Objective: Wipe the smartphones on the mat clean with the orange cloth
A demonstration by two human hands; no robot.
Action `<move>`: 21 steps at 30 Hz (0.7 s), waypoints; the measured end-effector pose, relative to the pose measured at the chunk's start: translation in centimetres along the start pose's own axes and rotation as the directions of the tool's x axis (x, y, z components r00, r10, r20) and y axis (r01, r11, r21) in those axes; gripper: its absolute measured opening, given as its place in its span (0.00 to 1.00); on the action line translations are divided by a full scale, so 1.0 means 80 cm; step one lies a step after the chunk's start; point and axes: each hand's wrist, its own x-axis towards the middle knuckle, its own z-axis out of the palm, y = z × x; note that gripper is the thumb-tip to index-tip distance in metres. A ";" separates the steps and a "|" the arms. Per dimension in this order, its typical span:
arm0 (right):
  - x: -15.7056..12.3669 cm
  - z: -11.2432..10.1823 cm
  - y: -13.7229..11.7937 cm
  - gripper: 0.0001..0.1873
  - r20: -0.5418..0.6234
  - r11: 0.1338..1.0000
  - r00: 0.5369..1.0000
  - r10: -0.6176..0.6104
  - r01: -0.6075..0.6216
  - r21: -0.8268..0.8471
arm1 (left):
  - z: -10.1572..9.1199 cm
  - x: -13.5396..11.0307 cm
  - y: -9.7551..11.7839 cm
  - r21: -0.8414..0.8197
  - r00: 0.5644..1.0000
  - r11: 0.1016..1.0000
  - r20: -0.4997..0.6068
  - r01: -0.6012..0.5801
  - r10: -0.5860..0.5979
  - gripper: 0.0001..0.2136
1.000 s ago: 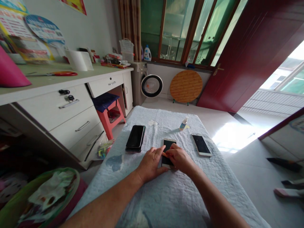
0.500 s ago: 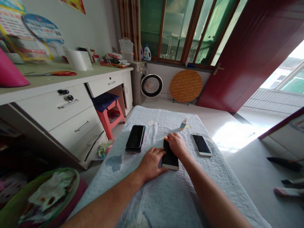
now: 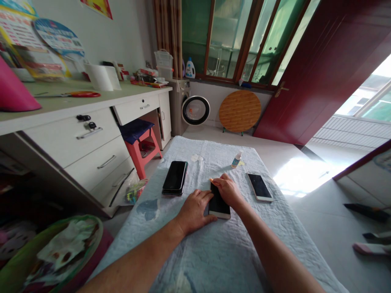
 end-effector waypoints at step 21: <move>-0.033 -0.012 0.011 0.14 -0.017 0.998 0.999 0.051 -0.050 0.026 | 0.004 0.003 -0.005 0.021 0.998 0.999 0.046 0.037 -0.038 0.36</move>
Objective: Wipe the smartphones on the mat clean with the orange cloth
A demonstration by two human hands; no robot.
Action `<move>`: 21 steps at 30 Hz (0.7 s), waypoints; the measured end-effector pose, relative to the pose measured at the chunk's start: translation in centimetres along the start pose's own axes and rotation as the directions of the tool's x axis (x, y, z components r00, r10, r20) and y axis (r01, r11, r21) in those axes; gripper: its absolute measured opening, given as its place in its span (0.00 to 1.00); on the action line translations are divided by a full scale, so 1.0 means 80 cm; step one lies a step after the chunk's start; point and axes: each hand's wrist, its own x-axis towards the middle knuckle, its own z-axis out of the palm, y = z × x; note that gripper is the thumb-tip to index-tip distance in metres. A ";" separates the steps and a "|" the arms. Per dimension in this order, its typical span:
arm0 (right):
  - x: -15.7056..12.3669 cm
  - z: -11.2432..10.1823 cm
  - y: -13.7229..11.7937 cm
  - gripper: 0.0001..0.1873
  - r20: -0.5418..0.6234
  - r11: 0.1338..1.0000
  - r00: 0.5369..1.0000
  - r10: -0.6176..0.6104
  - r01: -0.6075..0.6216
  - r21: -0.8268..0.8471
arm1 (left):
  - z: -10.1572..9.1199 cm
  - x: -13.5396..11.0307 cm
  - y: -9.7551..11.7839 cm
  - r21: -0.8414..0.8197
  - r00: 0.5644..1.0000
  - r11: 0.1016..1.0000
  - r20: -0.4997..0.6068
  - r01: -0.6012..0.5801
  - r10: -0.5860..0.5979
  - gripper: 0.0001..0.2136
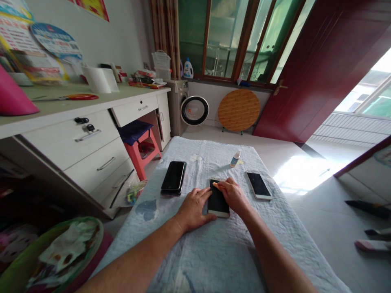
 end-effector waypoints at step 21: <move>0.010 0.008 0.033 0.14 -0.164 0.982 0.974 0.158 -0.173 -0.082 | -0.007 0.023 -0.001 0.137 0.997 0.989 0.054 -0.061 0.054 0.39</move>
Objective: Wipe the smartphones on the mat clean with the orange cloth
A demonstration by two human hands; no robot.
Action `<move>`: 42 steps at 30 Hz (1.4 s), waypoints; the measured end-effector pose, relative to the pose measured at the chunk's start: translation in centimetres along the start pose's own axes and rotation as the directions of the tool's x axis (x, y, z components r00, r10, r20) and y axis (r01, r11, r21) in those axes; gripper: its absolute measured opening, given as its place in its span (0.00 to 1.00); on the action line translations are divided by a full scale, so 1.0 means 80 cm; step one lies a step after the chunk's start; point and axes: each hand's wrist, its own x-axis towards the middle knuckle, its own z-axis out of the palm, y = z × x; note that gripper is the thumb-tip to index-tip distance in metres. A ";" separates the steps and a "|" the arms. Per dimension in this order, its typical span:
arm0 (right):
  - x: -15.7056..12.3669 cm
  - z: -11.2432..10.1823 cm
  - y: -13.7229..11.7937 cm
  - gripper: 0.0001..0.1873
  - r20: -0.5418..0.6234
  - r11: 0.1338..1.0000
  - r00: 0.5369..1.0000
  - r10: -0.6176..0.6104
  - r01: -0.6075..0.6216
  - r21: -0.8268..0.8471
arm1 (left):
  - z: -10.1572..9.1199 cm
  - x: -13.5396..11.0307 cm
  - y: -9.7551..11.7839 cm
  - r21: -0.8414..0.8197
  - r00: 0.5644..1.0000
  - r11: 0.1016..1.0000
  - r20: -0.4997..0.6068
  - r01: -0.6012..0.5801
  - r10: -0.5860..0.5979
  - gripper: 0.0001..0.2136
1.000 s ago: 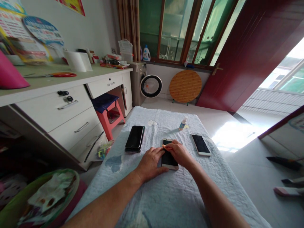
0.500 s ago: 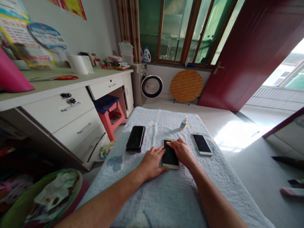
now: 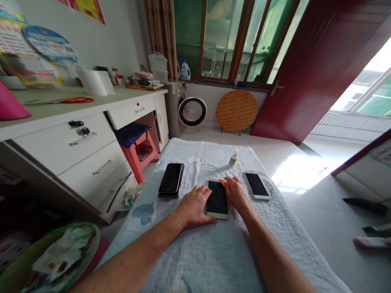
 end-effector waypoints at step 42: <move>0.007 -0.004 -0.020 0.14 0.069 0.998 0.996 -0.055 0.052 0.045 | 0.013 0.006 -0.011 -0.038 1.000 0.999 0.001 0.011 -0.011 0.46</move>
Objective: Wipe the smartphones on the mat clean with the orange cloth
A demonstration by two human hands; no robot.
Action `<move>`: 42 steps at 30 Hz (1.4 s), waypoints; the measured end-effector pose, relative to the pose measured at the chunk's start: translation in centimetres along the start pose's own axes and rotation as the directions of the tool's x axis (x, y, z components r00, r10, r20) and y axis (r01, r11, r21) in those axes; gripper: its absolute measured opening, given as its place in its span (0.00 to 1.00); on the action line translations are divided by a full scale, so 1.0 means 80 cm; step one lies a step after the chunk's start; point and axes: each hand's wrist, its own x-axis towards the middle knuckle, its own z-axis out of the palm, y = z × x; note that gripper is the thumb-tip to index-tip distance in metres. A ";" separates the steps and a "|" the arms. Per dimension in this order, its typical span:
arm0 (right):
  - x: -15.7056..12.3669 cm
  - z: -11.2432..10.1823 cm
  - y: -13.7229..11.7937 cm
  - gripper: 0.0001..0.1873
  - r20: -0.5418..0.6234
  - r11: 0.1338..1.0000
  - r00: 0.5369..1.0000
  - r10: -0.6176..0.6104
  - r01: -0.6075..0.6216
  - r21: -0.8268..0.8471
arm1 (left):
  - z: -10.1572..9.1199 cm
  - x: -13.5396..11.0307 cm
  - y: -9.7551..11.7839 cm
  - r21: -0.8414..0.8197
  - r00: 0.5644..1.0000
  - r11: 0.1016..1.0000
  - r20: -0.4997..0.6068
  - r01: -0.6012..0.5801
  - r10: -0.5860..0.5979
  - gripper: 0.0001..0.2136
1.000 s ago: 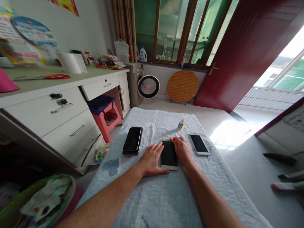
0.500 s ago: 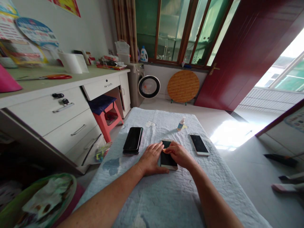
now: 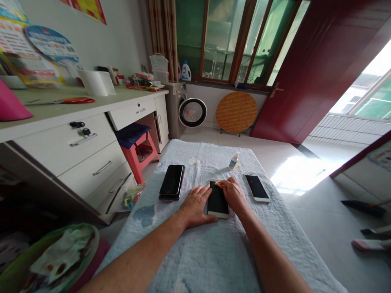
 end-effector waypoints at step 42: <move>-0.036 -0.021 -0.050 0.11 0.313 0.961 0.909 -0.277 0.256 0.106 | 0.006 0.001 -0.006 -0.023 0.999 0.999 0.022 0.040 -0.039 0.50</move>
